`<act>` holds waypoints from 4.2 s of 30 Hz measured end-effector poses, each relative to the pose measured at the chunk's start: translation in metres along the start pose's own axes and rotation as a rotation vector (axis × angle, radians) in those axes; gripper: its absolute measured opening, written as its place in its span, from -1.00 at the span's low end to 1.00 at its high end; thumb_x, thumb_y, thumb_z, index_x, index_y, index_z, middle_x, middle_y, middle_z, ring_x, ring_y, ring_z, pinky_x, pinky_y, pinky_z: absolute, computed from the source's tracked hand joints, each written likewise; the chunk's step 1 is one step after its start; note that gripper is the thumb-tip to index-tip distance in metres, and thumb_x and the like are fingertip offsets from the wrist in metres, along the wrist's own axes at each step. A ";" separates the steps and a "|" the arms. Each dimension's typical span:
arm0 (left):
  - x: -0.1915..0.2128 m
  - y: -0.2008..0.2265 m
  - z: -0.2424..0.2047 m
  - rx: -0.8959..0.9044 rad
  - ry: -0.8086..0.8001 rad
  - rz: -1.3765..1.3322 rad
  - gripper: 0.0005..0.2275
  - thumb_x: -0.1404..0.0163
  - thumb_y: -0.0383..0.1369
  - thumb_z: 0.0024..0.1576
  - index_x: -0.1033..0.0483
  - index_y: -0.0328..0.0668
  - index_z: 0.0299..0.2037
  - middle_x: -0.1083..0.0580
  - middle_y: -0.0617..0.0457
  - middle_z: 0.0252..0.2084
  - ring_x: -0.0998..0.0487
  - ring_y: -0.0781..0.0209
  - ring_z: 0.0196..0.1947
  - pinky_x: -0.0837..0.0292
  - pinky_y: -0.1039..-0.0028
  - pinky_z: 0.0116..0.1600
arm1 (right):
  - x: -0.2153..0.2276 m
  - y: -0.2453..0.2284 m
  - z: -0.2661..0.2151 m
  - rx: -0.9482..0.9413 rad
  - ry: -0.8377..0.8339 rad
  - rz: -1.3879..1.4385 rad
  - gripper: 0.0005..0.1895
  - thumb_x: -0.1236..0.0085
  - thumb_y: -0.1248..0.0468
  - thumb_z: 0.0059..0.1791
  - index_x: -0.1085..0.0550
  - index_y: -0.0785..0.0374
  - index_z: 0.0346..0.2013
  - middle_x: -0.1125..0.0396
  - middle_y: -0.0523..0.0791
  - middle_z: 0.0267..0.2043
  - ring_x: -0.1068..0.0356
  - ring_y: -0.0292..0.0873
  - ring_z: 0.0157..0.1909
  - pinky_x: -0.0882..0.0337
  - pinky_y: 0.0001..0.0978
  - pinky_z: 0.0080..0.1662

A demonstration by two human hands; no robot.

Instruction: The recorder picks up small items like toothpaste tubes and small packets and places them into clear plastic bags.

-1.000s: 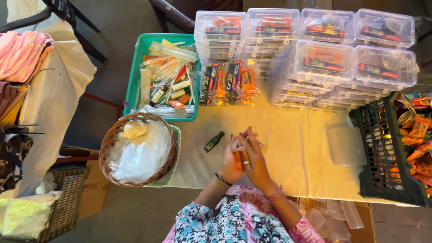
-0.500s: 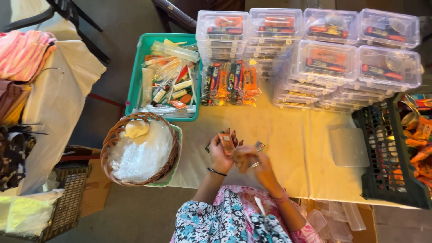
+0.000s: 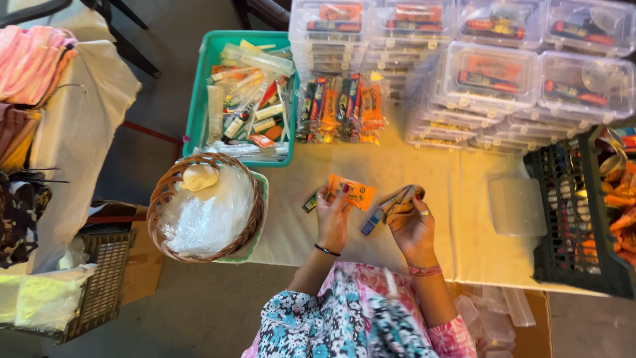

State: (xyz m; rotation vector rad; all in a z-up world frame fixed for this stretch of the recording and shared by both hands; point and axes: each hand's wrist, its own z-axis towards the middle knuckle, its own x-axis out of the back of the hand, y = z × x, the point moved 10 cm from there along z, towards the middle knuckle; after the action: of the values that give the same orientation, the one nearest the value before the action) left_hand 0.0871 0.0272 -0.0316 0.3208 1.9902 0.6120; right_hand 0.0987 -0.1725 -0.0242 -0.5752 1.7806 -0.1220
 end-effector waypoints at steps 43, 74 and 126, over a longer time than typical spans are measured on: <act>-0.122 0.034 -0.124 -0.712 -0.448 1.274 -0.62 0.03 -0.30 0.30 -0.37 -0.17 0.32 -0.31 -0.06 0.44 -0.21 -0.02 0.45 0.12 0.15 0.48 | -0.028 0.014 -0.008 0.191 0.012 -0.579 -0.82 0.10 0.36 0.15 -0.39 0.30 0.02 -0.41 -0.11 -0.09 -0.44 -0.27 -0.09 -0.47 -0.45 -0.07; 0.013 -0.067 -0.043 0.119 -0.603 1.521 -0.62 0.13 -0.06 0.27 -0.58 -0.24 -0.26 -0.52 -0.08 -0.50 -0.59 0.00 -0.46 -0.43 0.21 -0.32 | 0.061 -0.055 0.002 0.200 0.316 -0.392 -0.77 0.04 0.08 0.20 -0.48 0.13 -0.06 -0.34 -0.17 -0.39 -0.38 -0.14 -0.37 -0.27 -0.40 -0.42; 0.084 -0.055 0.009 -0.198 -0.335 1.578 -0.74 -0.19 -0.32 0.12 -0.43 -0.27 -0.11 -0.50 -0.24 -0.13 -0.56 -0.22 -0.16 -0.47 0.09 -0.12 | 0.012 0.053 0.004 0.380 -0.126 -1.637 -0.37 0.10 0.70 -0.28 -0.47 0.34 0.06 -0.38 0.06 0.23 -0.26 0.03 0.42 -0.36 -0.26 0.28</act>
State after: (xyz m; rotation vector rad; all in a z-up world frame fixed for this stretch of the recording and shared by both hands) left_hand 0.0568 0.0227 -0.1275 1.7652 0.9958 1.5293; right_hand 0.0831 -0.1303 -0.0555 -1.5473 0.7159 -1.4379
